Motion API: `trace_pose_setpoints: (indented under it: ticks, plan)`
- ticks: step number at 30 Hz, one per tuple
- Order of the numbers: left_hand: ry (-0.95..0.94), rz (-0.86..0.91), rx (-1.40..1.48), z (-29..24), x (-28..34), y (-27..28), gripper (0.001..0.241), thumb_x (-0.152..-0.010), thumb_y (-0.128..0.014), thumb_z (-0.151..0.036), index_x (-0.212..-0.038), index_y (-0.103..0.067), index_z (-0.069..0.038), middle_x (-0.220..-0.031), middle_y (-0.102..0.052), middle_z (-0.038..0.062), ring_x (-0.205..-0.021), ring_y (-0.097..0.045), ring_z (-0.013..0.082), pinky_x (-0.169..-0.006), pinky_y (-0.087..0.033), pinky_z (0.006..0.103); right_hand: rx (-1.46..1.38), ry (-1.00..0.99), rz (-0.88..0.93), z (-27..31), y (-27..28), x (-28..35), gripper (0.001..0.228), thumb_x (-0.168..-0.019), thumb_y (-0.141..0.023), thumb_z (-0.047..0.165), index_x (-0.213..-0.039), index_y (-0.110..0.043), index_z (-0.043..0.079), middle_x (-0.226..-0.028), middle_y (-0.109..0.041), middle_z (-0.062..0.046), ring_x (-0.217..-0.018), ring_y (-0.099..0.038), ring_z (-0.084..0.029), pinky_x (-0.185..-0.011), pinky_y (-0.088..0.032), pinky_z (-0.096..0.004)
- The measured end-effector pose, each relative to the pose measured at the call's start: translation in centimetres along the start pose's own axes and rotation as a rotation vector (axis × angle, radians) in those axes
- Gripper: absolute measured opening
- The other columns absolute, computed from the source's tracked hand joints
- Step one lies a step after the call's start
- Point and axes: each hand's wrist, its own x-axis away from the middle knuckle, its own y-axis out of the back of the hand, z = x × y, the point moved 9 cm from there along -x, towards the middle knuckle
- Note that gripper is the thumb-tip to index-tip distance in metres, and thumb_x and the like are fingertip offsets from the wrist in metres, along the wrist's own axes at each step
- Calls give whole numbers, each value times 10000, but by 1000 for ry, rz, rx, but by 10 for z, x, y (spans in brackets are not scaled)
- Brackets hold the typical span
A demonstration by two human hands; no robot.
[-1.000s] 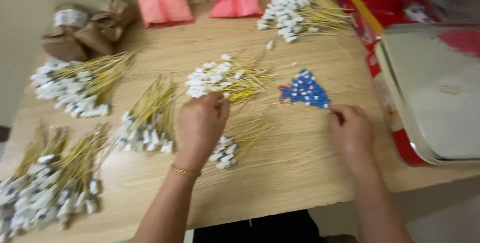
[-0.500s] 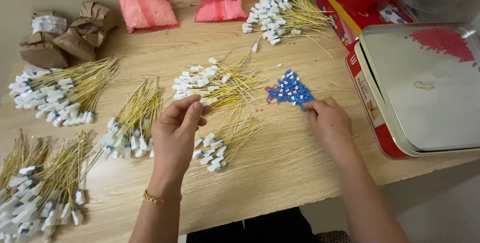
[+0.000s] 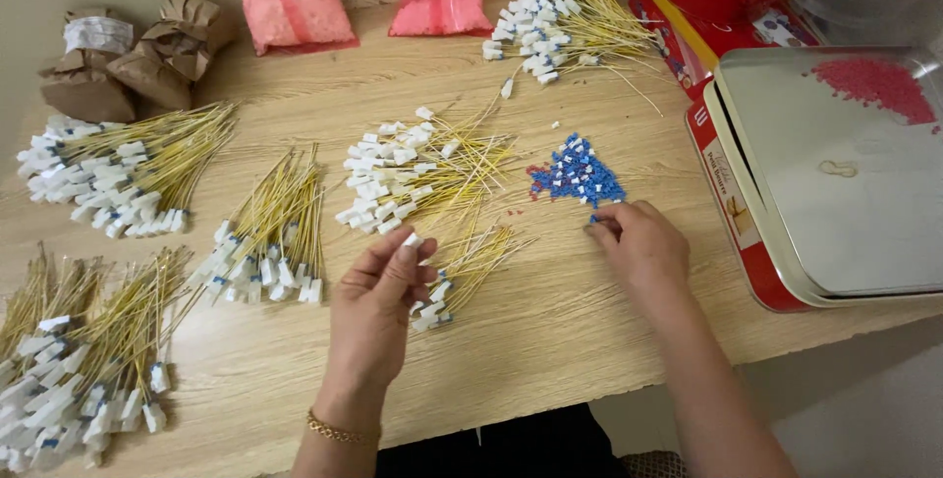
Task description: Manually assembling small wire components by attaching plastic connectors to the ends of wires.
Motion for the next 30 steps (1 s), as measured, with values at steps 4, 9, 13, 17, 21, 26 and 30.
trace_pose_setpoints:
  ticks: [4,9,13,17,21,26,30]
  plan:
    - [131,-1,63,9,9,1,284,-985,-604,-98,-1228,-677,29,-1028,-749,211,-784,-661,210,-631,-482,284,136,-119,72,18,7,-1,217,-1016,-640,348,-1077,-744,168,-1004,-710,-21,-817,-676,-184,-730,-525,-359]
    - [122,3,11,7,15,0,298,-997,-593,-146,-1215,-685,36,-1039,-764,208,-799,-672,219,-647,-466,285,-95,-77,-4,26,28,5,197,-955,-674,150,-1120,-756,81,-1059,-722,-100,-809,-671,-217,-725,-541,-348]
    - [117,26,59,13,15,-2,287,-981,-615,-130,-1206,-682,35,-1048,-756,219,-802,-675,231,-644,-473,290,-116,-88,11,24,20,1,228,-959,-669,182,-1159,-734,95,-1053,-714,-73,-848,-672,-209,-758,-526,-355]
    - [138,35,31,18,17,-9,241,-983,-620,-122,-1170,-685,15,-1011,-770,209,-801,-694,231,-633,-490,292,-11,-5,21,43,9,-5,270,-977,-672,340,-1124,-747,126,-1020,-712,-26,-809,-660,-176,-727,-505,-342]
    - [143,59,39,22,17,-14,192,-961,-652,-82,-1118,-697,19,-1005,-754,179,-807,-681,220,-626,-492,287,157,-10,2,53,-2,-15,357,-985,-643,455,-1026,-776,126,-1034,-727,-82,-838,-686,-281,-738,-533,-426]
    - [114,48,50,32,12,-9,192,-976,-654,-89,-1125,-696,25,-941,-740,159,-730,-636,176,-586,-465,255,146,95,-86,58,-7,-14,210,-991,-652,332,-1039,-771,166,-994,-728,-53,-785,-674,-259,-692,-523,-404]
    - [170,40,-27,31,17,-17,174,-973,-639,-63,-1125,-713,-23,-992,-791,150,-755,-701,194,-619,-530,269,-434,206,-37,119,36,26,157,-939,-706,138,-1062,-738,46,-796,-721,-57,-583,-561,-147,-546,-453,-294]
